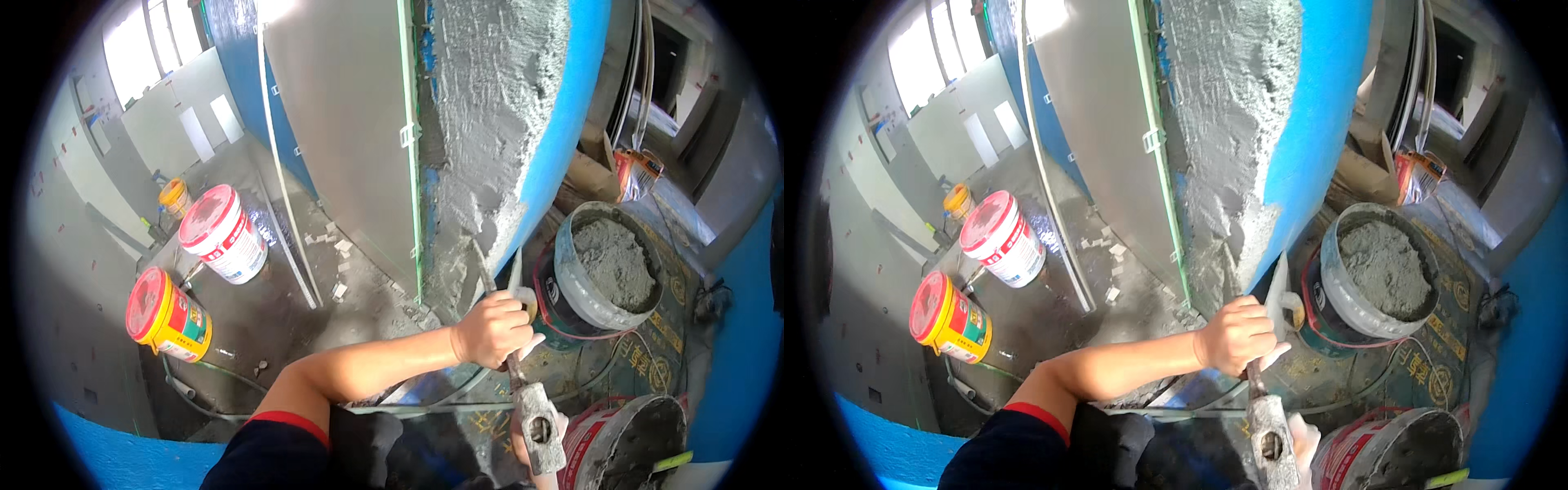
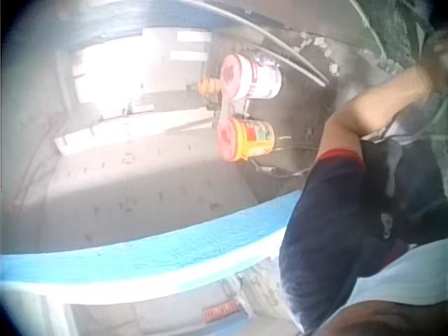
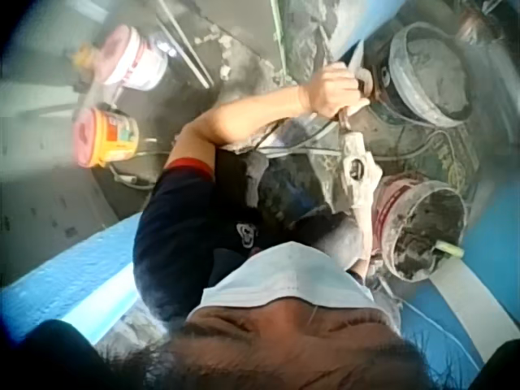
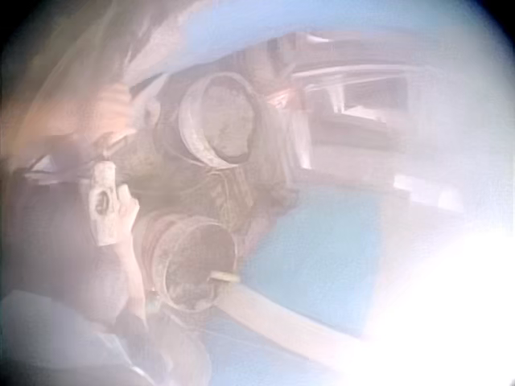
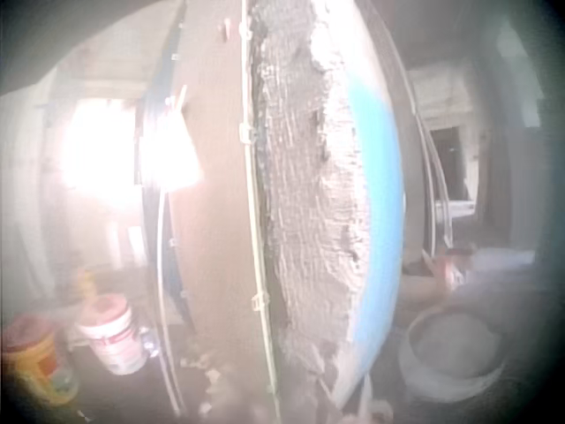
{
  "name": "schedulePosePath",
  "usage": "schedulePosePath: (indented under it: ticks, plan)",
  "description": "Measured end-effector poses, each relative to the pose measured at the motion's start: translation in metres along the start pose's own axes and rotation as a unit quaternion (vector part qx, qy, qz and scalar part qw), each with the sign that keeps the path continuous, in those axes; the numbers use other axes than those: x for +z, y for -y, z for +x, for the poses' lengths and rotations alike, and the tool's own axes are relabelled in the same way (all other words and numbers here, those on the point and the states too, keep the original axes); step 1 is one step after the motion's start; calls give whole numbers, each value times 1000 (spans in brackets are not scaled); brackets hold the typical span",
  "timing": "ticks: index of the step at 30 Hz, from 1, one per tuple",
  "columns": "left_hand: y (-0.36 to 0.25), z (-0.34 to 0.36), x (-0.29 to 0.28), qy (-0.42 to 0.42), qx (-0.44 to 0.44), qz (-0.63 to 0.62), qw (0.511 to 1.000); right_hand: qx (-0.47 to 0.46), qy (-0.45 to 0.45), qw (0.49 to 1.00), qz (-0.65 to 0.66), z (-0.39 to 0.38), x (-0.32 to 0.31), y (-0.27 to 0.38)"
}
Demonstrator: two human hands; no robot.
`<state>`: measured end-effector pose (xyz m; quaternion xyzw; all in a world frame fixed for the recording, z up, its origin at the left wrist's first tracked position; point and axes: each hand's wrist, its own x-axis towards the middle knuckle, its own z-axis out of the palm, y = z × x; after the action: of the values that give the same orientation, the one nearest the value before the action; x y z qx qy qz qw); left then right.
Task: The person uses an electric drill to remove concrete from a wall corner, first by hand with a chisel and then using the power tool.
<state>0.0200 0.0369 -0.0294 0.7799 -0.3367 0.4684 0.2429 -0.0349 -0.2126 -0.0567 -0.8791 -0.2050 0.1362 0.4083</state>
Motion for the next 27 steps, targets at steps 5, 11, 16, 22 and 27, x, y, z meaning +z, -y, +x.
schedulePosePath:
  ticks: [5,11,16,22,27]
  plan:
    - [2,11,-4,-4,-5,-8,1000,-345,-180,882,264,-17,7,5]
    - [5,6,-4,-12,-10,0,1000,-93,-72,992,35,-8,23,-20]
    - [2,15,-5,-8,-30,2,1000,-31,48,993,-101,-51,-43,-15]
    - [6,10,-4,-24,-18,-1,1000,13,-6,992,123,-14,21,-19]
    - [5,14,-13,-33,-21,-15,999,-311,61,948,5,-51,-62,28]
